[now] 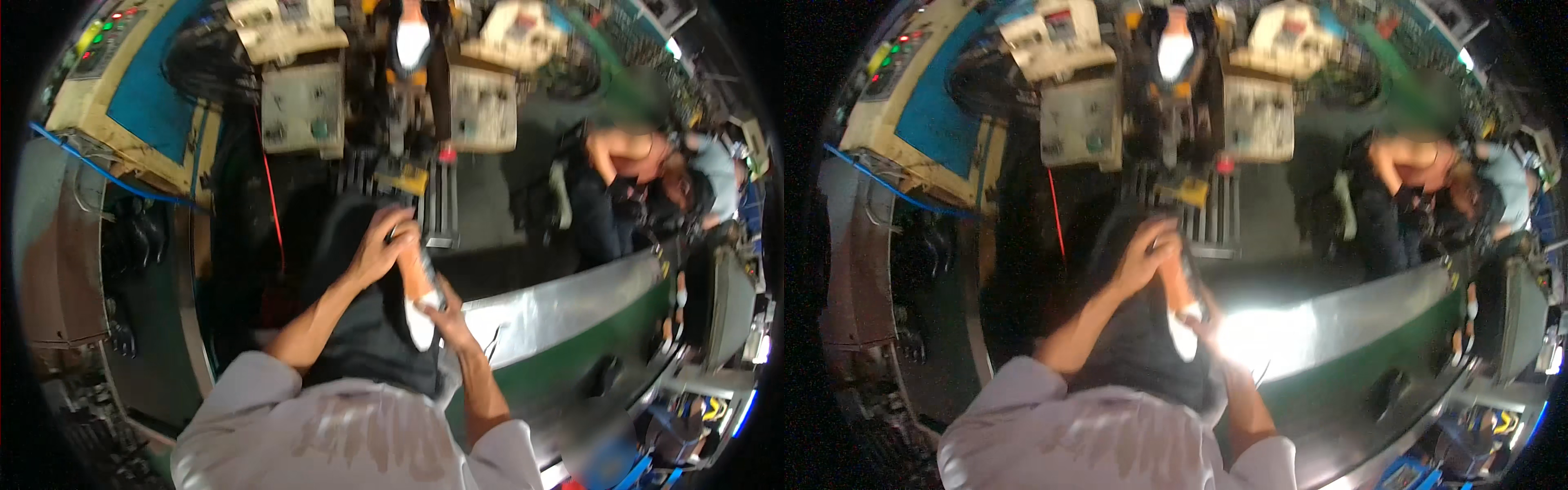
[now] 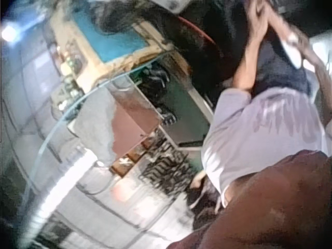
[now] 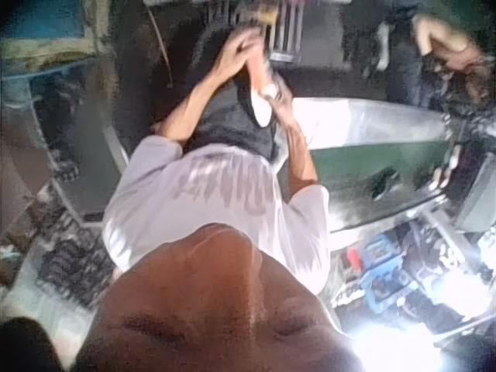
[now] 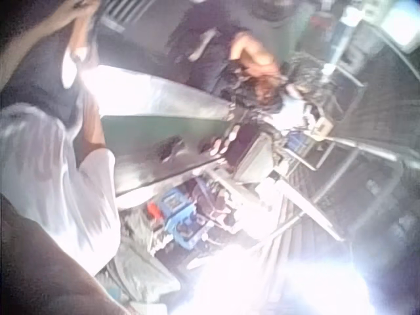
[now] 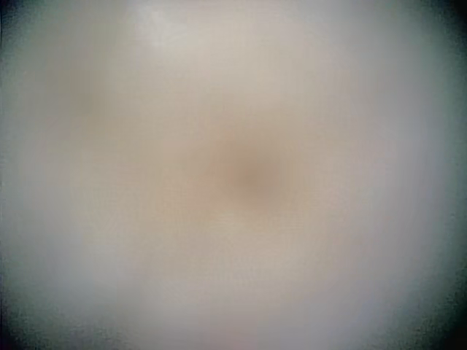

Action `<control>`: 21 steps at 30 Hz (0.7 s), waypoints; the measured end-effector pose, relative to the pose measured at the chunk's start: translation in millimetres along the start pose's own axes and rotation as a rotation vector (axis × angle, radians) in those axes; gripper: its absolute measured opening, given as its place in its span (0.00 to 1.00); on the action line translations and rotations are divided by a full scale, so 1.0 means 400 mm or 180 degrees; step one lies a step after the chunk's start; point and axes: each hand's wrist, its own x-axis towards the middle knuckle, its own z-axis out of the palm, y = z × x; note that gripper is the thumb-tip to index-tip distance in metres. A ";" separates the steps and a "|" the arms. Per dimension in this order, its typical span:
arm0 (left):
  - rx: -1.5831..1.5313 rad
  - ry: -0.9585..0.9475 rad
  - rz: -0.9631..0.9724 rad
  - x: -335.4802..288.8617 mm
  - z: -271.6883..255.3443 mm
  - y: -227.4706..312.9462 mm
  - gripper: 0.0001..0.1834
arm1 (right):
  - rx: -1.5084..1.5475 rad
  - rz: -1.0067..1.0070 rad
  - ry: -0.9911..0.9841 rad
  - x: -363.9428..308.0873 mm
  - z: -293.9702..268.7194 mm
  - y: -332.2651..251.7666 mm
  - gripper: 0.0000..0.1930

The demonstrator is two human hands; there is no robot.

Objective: The person repeatedly picks up black shoes from a conveyor belt, places them into a machine to process the soles, and returns them to the belt. This cycle is performed multiple times throughout the video.

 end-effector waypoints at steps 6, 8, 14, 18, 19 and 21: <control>-0.0031 0.0373 -0.0694 0.001 -0.076 -0.075 0.18 | -0.1758 -0.0630 0.0461 -0.007 0.087 -0.144 0.49; 0.0048 0.0451 -0.0638 0.015 -0.072 -0.085 0.19 | -0.2954 -0.1104 0.0170 -0.057 0.121 -0.234 0.48; 0.0196 0.0513 -0.0273 0.034 -0.003 -0.031 0.12 | -0.3919 -0.1073 0.0207 -0.096 0.149 -0.120 0.46; 0.0406 0.0709 -0.0055 0.010 0.019 -0.008 0.11 | -0.3919 -0.1258 0.0338 -0.114 0.148 -0.113 0.47; 0.0437 0.0741 -0.0048 0.005 0.018 -0.011 0.12 | -0.3898 -0.1145 0.0254 -0.119 0.150 -0.123 0.47; 0.0494 0.0817 -0.0032 0.002 0.012 -0.017 0.12 | -0.3813 -0.1224 0.0231 -0.109 0.149 -0.113 0.46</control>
